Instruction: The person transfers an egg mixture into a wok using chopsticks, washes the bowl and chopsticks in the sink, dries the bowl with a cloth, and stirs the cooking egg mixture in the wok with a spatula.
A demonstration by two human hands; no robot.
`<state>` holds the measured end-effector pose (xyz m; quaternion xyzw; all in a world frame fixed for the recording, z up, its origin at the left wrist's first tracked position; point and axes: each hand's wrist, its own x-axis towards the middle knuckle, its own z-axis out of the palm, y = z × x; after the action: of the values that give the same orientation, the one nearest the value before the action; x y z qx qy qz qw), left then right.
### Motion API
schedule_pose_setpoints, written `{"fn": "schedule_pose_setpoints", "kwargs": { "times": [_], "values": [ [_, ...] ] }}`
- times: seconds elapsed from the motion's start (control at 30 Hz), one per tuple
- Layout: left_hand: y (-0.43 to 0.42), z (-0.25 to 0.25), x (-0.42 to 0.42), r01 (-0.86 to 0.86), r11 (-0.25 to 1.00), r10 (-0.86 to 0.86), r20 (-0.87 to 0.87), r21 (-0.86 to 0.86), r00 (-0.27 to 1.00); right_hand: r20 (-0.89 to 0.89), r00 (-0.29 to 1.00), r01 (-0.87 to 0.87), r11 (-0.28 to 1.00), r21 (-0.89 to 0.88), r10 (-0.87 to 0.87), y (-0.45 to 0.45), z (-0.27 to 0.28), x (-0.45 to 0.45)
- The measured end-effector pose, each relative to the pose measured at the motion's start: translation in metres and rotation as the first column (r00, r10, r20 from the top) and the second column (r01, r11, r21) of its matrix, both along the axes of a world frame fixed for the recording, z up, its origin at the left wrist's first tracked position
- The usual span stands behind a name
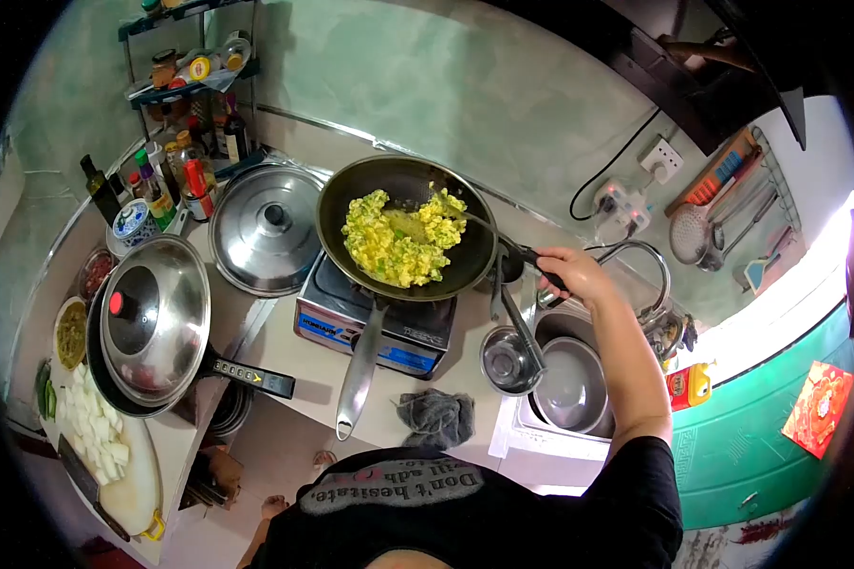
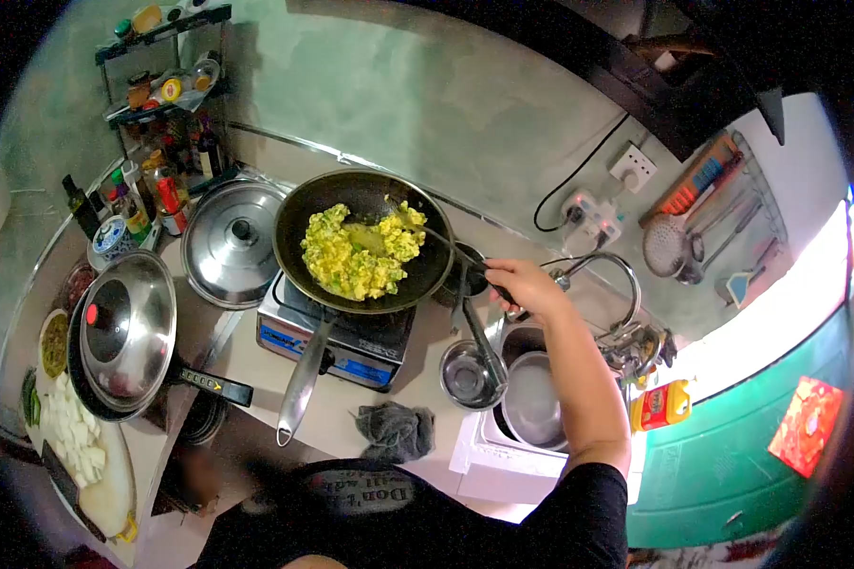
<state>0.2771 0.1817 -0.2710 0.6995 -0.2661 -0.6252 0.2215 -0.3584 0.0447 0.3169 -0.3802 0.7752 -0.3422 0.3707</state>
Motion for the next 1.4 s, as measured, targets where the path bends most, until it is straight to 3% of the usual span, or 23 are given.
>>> {"fn": "schedule_pose_setpoints", "kwargs": {
  "times": [0.03,0.07,0.1,0.13,0.17,0.23,0.4,0.47,0.5,0.57,0.63,0.9,0.97,1.07,1.2,1.3,1.33,1.37,1.4],
  "values": [
    [-0.003,-0.001,-0.001,-0.023,1.0,0.023,-0.082,0.01,0.996,-0.178,0.984,-0.026,0.999,0.034,0.031,0.0,0.001,0.003],
    [-0.004,-0.001,-0.002,-0.045,0.999,0.048,-0.164,0.022,0.985,-0.179,0.983,-0.024,0.999,0.034,0.03,0.001,0.0,0.006],
    [-0.004,-0.001,-0.003,-0.044,0.999,0.047,-0.164,0.023,0.985,-0.537,0.836,-0.161,0.986,-0.041,0.114,0.003,-0.002,0.01],
    [-0.005,0.011,-0.01,0.037,0.999,-0.039,-0.05,-0.03,0.998,-0.819,0.558,-0.312,0.948,-0.058,0.133,0.004,-0.004,0.014],
    [-0.006,0.014,-0.012,0.124,0.99,-0.119,0.069,-0.074,0.991,-0.819,0.558,-0.311,0.949,-0.059,0.132,0.003,-0.001,0.021],
    [-0.012,0.015,-0.015,0.153,0.988,-0.149,0.093,-0.037,0.984,-0.912,0.356,-0.204,0.969,0.137,0.204,0.004,0.008,0.035],
    [-0.013,0.027,-0.019,0.164,0.986,-0.162,0.259,0.015,0.952,-0.912,0.356,-0.274,0.955,0.109,0.206,0.004,-0.032,0.01],
    [-0.01,0.02,-0.014,0.281,0.958,-0.277,0.453,0.06,0.848,-0.911,0.353,-0.316,0.944,0.098,0.213,0.002,-0.046,0.006],
    [-0.01,0.017,-0.012,0.28,0.958,-0.275,0.454,0.058,0.848,-0.908,0.345,-0.287,0.948,0.139,0.238,0.001,-0.051,0.007],
    [-0.008,0.008,-0.006,0.143,0.989,-0.15,0.277,0.044,0.949,-0.903,0.339,-0.262,0.948,0.18,0.265,-0.003,-0.048,0.018],
    [-0.007,0.008,0.0,0.174,0.984,-0.176,0.286,0.032,0.942,-0.859,0.408,-0.186,0.949,0.253,0.309,-0.002,-0.04,0.029],
    [0.0,0.005,0.006,0.097,0.995,-0.097,0.121,-0.001,0.988,-0.868,0.42,-0.185,0.961,0.204,0.265,-0.001,-0.034,0.025],
    [0.001,0.003,0.011,0.34,0.939,-0.31,0.31,-0.048,0.899,-0.869,0.414,-0.195,0.959,0.206,0.271,-0.002,-0.033,0.024],
    [-0.001,-0.009,0.011,0.25,0.965,-0.232,0.179,-0.083,0.956,-0.843,0.474,-0.177,0.966,0.189,0.252,-0.001,-0.006,0.029],
    [-0.01,0.026,0.003,0.226,0.97,-0.243,0.303,0.09,0.922,-0.847,0.437,-0.111,0.953,0.282,0.302,0.006,0.063,0.043],
    [-0.006,-0.003,0.016,0.256,0.966,-0.251,0.279,0.019,0.927,-0.809,0.467,-0.074,0.927,0.367,0.357,0.006,0.093,0.041],
    [-0.005,-0.007,0.019,0.35,0.936,-0.329,0.284,-0.024,0.901,-0.794,0.478,-0.065,0.916,0.395,0.376,0.008,0.099,0.043],
    [-0.003,-0.012,0.021,0.441,0.895,-0.405,0.292,-0.067,0.867,-0.836,0.357,-0.123,0.908,0.401,0.418,0.011,0.106,0.048],
    [0.0,-0.018,0.02,0.443,0.894,-0.407,0.292,-0.067,0.865,-0.836,0.358,-0.12,0.908,0.401,0.417,0.012,0.107,0.049]
  ]
}}
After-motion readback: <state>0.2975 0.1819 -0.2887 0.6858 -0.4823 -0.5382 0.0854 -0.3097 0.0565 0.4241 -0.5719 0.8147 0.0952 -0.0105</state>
